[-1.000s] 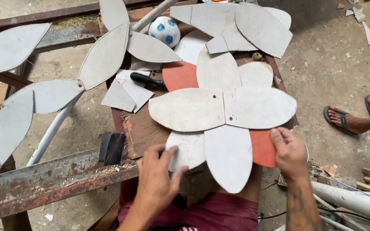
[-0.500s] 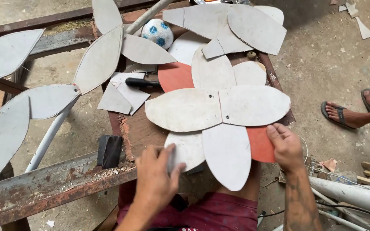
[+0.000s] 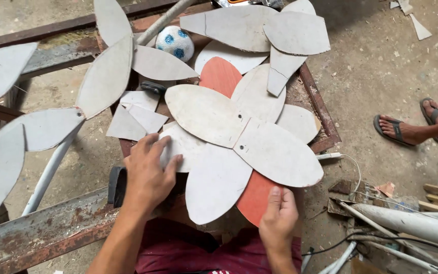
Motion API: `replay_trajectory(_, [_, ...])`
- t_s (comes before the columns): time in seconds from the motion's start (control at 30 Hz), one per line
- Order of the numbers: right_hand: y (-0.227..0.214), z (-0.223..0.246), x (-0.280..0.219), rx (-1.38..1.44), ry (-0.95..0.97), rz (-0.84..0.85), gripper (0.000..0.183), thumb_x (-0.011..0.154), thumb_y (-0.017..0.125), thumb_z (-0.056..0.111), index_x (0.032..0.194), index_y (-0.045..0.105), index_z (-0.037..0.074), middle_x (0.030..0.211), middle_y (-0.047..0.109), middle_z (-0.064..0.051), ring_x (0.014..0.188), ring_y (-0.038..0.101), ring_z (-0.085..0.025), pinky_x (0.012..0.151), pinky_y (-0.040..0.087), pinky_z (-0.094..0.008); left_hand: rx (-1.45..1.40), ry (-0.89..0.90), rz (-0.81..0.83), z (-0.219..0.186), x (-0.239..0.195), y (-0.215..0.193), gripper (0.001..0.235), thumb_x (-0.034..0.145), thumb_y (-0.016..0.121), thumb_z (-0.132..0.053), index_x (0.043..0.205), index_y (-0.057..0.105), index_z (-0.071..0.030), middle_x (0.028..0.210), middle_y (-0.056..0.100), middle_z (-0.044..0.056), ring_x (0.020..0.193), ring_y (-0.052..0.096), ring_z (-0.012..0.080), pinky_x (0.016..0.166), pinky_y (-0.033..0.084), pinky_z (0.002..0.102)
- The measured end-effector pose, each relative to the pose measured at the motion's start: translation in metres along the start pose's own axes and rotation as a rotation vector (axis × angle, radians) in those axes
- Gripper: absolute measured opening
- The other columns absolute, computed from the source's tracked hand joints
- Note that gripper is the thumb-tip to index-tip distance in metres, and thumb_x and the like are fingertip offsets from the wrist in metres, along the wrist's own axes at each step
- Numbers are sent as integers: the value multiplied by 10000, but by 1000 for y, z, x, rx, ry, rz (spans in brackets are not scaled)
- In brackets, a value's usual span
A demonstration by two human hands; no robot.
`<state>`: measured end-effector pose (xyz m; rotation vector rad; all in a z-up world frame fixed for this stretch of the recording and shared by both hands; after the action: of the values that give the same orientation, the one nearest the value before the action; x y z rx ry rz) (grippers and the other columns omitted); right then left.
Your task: Inspecting and arranging petal-shaped metal pieces to assemble a decorative flower-like object.
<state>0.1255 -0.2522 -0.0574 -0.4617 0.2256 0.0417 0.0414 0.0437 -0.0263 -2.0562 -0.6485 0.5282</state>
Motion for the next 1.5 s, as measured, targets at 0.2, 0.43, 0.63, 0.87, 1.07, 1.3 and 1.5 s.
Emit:
replay_trajectory(0.2, [-48, 3, 99, -56, -147, 240, 337, 1081, 538, 360, 837, 573, 130, 624, 387, 59, 568, 333, -97, 502, 299, -283, 31, -5, -18, -31, -42, 18, 690, 906, 682, -468, 1478, 501, -128, 1136, 546, 171, 1061, 513, 328, 876, 405, 506])
replay_trajectory(0.43, [-61, 30, 177, -48, -109, 495, 265, 1073, 586, 244, 1072, 706, 8, 979, 690, -44, 856, 618, -142, 674, 520, -262, -66, 81, -100, -50, -94, 49, 780, 855, 774, -487, 1456, 503, -70, 1199, 540, 110, 1118, 530, 271, 976, 338, 472])
replay_trajectory(0.63, [-52, 24, 111, -206, -134, 327, 327, 1102, 525, 319, 937, 673, 78, 607, 465, 10, 528, 422, -135, 466, 386, -327, -231, -227, 218, -31, -70, 33, 872, 853, 787, -419, 1589, 378, -192, 1451, 451, 109, 1319, 365, 319, 1118, 366, 592])
replay_trajectory(0.87, [-5, -3, 12, -23, 6, 28, 325, 1098, 490, 313, 849, 531, 108, 618, 383, 38, 527, 321, -98, 463, 276, -308, -135, -46, -70, -17, -12, -1, 631, 933, 642, -410, 1477, 524, -113, 1502, 464, 152, 1403, 391, 334, 1049, 311, 598])
replay_trajectory(1.07, [-9, -9, 19, -7, 33, 73, 337, 1088, 533, 322, 841, 562, 94, 615, 389, 39, 547, 347, -107, 496, 331, -310, -184, -60, -96, -9, 8, -15, 463, 984, 574, -390, 1356, 637, -121, 1339, 582, 129, 1250, 519, 282, 1010, 342, 538])
replay_trajectory(1.3, [-10, 1, 15, -39, 81, 71, 388, 1094, 523, 364, 804, 542, 107, 609, 366, 45, 552, 344, -110, 515, 340, -323, 258, 190, -67, 2, 92, -33, 606, 898, 601, -112, 1496, 505, -114, 1527, 452, 172, 1380, 330, 379, 1021, 321, 550])
replay_trajectory(1.5, [-13, 7, 11, -114, 108, 60, 415, 1086, 520, 416, 804, 572, 115, 564, 375, 35, 522, 362, -126, 499, 338, -343, 421, 337, -71, 15, 110, -26, 287, 929, 596, -113, 1184, 722, -157, 1296, 627, 100, 1178, 464, 300, 960, 319, 467])
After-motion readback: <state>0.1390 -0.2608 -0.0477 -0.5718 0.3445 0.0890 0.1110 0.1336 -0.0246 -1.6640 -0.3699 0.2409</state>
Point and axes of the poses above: each hand's wrist, its own x-axis towards the middle knuckle, its own y-axis out of the palm, z = x × y, the point moved 3 cm from there along x, towards the middle knuckle
